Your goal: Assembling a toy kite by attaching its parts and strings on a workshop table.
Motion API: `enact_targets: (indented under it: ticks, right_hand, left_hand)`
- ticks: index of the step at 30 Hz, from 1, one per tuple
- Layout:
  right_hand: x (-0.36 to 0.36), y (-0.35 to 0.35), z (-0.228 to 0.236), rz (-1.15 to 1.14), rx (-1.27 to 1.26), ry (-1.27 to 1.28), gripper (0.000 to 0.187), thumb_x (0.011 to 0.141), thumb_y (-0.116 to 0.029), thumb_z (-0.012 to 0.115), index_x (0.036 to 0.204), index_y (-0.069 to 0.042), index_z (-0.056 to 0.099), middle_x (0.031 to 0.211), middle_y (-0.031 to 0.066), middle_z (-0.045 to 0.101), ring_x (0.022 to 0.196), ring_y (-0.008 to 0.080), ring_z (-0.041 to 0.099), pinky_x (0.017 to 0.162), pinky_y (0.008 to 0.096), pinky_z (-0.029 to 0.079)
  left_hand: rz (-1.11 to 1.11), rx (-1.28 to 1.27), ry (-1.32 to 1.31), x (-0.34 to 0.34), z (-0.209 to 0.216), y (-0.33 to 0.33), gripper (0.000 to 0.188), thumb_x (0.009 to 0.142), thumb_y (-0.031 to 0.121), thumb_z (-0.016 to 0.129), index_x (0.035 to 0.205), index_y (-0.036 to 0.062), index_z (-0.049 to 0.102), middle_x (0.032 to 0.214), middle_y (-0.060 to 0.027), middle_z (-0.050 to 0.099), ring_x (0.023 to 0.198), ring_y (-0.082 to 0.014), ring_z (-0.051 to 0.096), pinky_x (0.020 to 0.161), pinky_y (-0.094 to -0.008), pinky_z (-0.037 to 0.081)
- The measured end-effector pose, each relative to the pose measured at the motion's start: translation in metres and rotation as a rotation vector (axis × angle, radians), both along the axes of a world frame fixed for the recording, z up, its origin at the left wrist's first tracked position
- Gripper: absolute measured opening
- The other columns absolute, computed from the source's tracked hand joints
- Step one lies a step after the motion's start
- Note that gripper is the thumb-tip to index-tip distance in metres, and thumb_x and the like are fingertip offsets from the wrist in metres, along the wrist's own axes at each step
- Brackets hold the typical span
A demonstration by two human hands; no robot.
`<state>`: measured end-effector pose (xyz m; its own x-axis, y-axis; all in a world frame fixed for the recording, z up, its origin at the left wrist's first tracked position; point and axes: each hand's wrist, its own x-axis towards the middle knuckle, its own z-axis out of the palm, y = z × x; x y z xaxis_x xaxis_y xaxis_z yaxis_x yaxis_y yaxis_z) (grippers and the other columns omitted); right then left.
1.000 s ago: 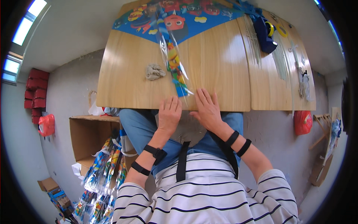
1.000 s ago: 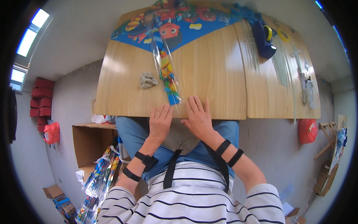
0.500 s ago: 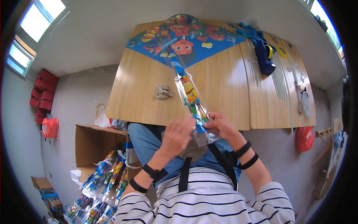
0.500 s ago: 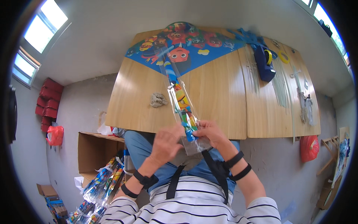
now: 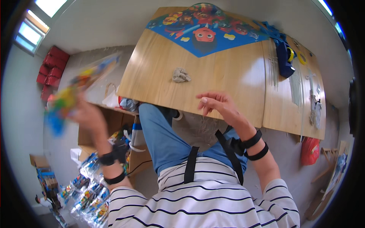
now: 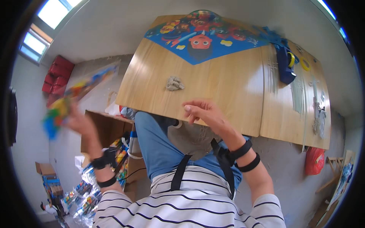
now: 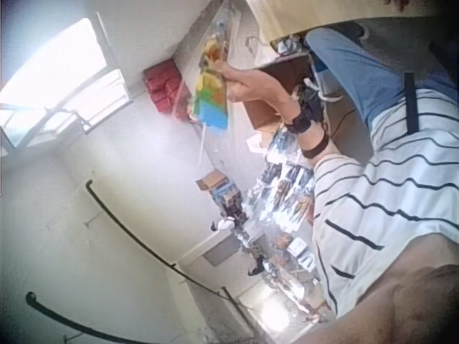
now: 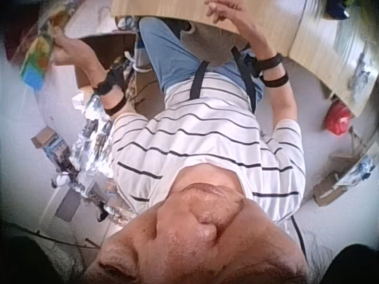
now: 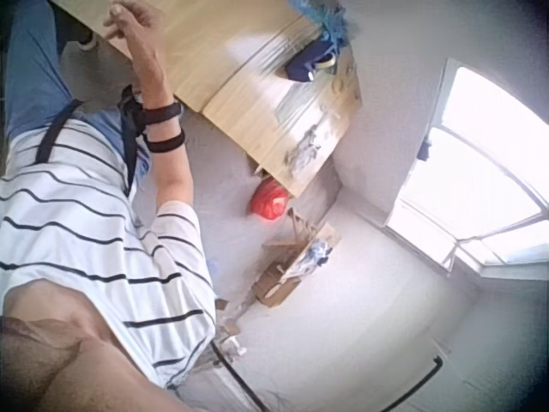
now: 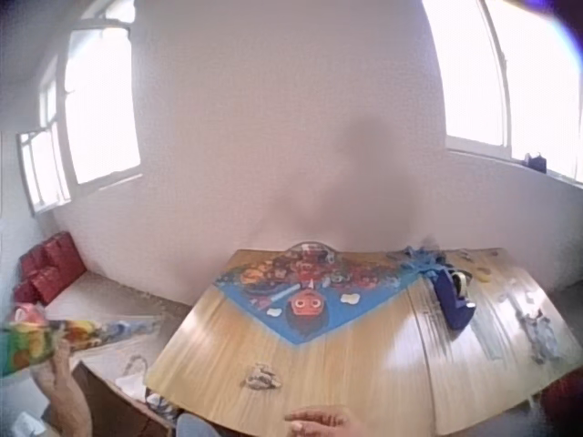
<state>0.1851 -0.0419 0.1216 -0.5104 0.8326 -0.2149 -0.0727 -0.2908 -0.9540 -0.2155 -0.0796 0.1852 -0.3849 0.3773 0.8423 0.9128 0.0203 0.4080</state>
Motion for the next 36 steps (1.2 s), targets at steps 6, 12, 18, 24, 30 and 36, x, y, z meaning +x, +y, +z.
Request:
enact_targets:
  ticks: [6,12,18,24,30,36]
  right_hand:
    - [-0.034,0.068,-0.076,-0.076,0.492,-0.484,0.060,0.081,-0.019,0.073,0.134,0.000,0.051,0.129,0.0200,0.054,0.102,0.0287,0.062,0.090,0.0362,0.049]
    - [-0.099,0.122,-0.118,0.030,0.822,-0.715,0.077,0.079,-0.020,0.070,0.147,-0.008,0.035,0.147,0.0222,0.037,0.133,0.0394,0.040,0.107,0.0413,0.039]
    - [-0.105,0.129,-0.149,0.024,0.893,-0.733,0.057,0.079,-0.012,0.063,0.134,-0.006,0.048,0.137,0.0196,0.045,0.116,0.0396,0.052,0.095,0.0428,0.046]
    - [-0.104,0.122,-0.149,-0.177,0.780,-0.641,0.016,0.083,-0.010,0.060,0.097,-0.003,0.063,0.101,0.0177,0.061,0.092,0.0390,0.060,0.077,0.0462,0.049]
    - [-0.089,0.102,-0.138,-0.180,0.784,-0.751,0.016,0.087,-0.015,0.057,0.095,-0.006,0.068,0.090,0.0139,0.065,0.086,0.0357,0.061,0.073,0.0450,0.049]
    - [-0.085,0.076,-0.158,-0.226,1.079,-0.617,0.021,0.088,-0.015,0.055,0.102,-0.007,0.070,0.090,0.0087,0.067,0.086,0.0272,0.064,0.072,0.0373,0.053]
  left_hand:
    - [0.467,0.132,-0.372,-0.124,0.038,-0.150,0.030,0.089,0.018,0.067,0.091,-0.0116,0.066,0.091,-0.0156,0.068,0.071,-0.0188,0.065,0.059,-0.0334,0.052]
    - [0.945,0.053,-0.543,-0.186,-0.123,-0.321,0.037,0.086,0.023,0.070,0.090,-0.0135,0.065,0.082,-0.0148,0.068,0.062,-0.0202,0.062,0.053,-0.0381,0.048]
    - [1.047,-0.034,-0.793,-0.145,-0.206,-0.345,0.031,0.086,0.020,0.070,0.089,-0.0096,0.063,0.084,-0.0154,0.066,0.062,-0.0235,0.064,0.052,-0.0355,0.054]
    - [0.764,0.289,-1.231,-0.178,-0.255,-0.375,0.036,0.087,0.014,0.068,0.107,-0.0126,0.053,0.099,-0.0185,0.060,0.075,-0.0255,0.063,0.062,-0.0341,0.062]
    - [1.285,-0.132,-1.042,-0.186,-0.237,-0.403,0.037,0.075,0.035,0.074,0.067,-0.0005,0.064,0.070,-0.0157,0.066,0.056,-0.0278,0.061,0.051,-0.0433,0.046]
    - [0.600,-0.094,-0.930,-0.167,-0.220,-0.277,0.035,0.081,0.019,0.073,0.108,-0.0024,0.064,0.081,-0.0111,0.068,0.063,-0.0181,0.060,0.063,-0.0330,0.052]
